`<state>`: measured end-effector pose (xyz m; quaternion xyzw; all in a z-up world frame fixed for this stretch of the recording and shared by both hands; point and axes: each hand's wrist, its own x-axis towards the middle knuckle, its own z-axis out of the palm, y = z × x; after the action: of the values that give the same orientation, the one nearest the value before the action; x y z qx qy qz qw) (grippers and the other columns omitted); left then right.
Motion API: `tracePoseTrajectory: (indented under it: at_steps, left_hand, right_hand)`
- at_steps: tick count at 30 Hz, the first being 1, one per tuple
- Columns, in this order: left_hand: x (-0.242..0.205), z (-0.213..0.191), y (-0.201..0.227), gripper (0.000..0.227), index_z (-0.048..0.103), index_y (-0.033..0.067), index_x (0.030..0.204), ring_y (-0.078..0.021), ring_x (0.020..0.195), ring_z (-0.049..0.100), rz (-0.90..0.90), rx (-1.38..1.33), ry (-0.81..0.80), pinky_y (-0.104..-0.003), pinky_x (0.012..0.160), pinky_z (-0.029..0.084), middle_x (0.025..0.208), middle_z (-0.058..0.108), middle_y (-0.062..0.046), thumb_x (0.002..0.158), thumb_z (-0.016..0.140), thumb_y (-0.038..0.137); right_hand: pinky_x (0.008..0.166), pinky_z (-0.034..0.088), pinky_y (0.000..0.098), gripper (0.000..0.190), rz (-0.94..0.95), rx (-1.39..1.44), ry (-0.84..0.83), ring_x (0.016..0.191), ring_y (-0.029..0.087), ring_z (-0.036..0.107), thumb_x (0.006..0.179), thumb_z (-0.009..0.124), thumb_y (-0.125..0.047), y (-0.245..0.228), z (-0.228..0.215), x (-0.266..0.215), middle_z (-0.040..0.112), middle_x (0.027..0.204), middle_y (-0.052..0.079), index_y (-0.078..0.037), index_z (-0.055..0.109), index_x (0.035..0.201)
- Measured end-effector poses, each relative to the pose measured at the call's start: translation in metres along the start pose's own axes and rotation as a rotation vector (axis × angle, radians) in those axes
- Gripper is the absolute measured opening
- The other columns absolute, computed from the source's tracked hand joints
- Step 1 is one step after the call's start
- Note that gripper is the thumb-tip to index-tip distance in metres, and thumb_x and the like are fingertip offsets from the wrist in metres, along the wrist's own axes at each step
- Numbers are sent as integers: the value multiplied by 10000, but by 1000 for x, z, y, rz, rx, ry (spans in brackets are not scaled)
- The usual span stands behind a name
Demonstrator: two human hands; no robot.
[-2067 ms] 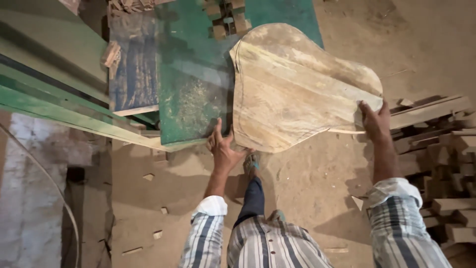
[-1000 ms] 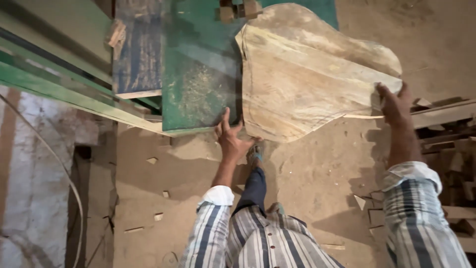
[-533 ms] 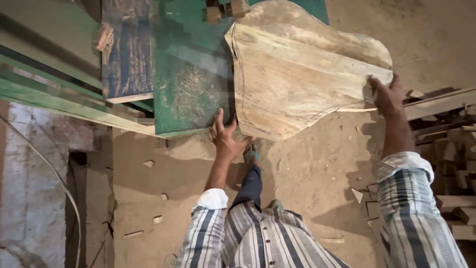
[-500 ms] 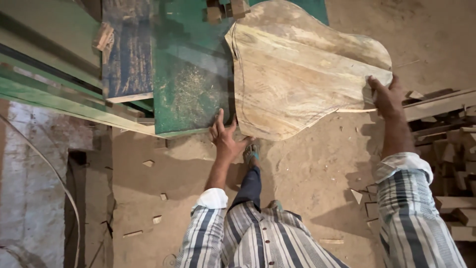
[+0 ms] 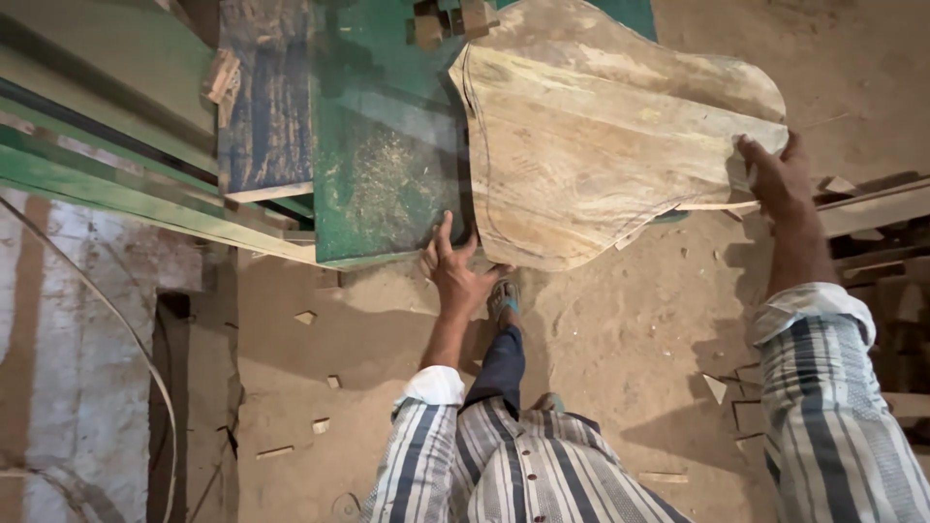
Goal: The person cuts a piece of wood along drawn outlines by guiding it through a vertical bandsaw blade.
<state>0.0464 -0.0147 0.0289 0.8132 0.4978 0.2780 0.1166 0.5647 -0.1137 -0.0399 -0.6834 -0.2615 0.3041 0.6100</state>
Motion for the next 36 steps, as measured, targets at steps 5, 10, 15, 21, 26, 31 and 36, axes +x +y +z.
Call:
tracePoseTrajectory:
  at_steps: [5,10,15,21,26,31,36]
  left_hand:
    - [-2,6,-2,889,801,80,1153,-407,1493,316,37,18,44,-650,1188,225,1631,377,-111,598,851,772]
    - [-3,1,3,871,792,92,1207,-437,1463,328,65,5,51,-648,1163,234,1628,364,-150,614,862,726]
    - [-2,4,-1,802,795,100,1187,-452,1460,331,65,-4,46,-632,1137,274,1624,356,-158,616,890,656]
    - [-3,3,-3,817,804,70,1145,-419,1432,368,-15,-65,27,-588,1157,302,1630,365,-105,580,913,649]
    - [-2,0,1,810,804,89,1146,-398,1445,352,-68,-61,8,-587,1166,273,1644,334,-93,560,933,633]
    - [-5,2,-1,775,808,132,1183,-396,1463,312,-38,-66,43,-592,1170,249,1653,299,-113,591,932,616]
    - [-6,4,-1,788,797,133,1207,-383,1495,279,-83,-69,7,-602,1175,221,1648,298,-114,598,934,613]
  right_hand:
    - [811,532,288,639,58,-88,37,1019,150,647,1006,802,-329,6,-5,6,677,1223,79,-33,503,1488]
    - [895,563,272,705,23,28,66,1134,172,666,983,873,-301,34,-4,23,682,1299,105,-15,474,1489]
    - [997,583,313,773,-175,99,39,1243,222,641,961,913,-217,35,1,2,609,1416,161,-2,417,1514]
    - [845,593,349,913,129,-209,369,1146,250,663,833,946,-301,-7,24,-39,605,1360,173,-150,392,1542]
    - [872,664,377,799,29,439,578,1078,284,746,893,909,-151,12,63,-59,662,1322,201,-38,385,1484]
    - [902,662,329,759,-219,364,496,1139,235,697,915,902,-33,33,66,-48,602,1335,163,0,356,1441]
    - [659,635,334,688,107,340,307,915,205,745,871,872,-71,9,39,-41,719,1151,116,-7,452,1412]
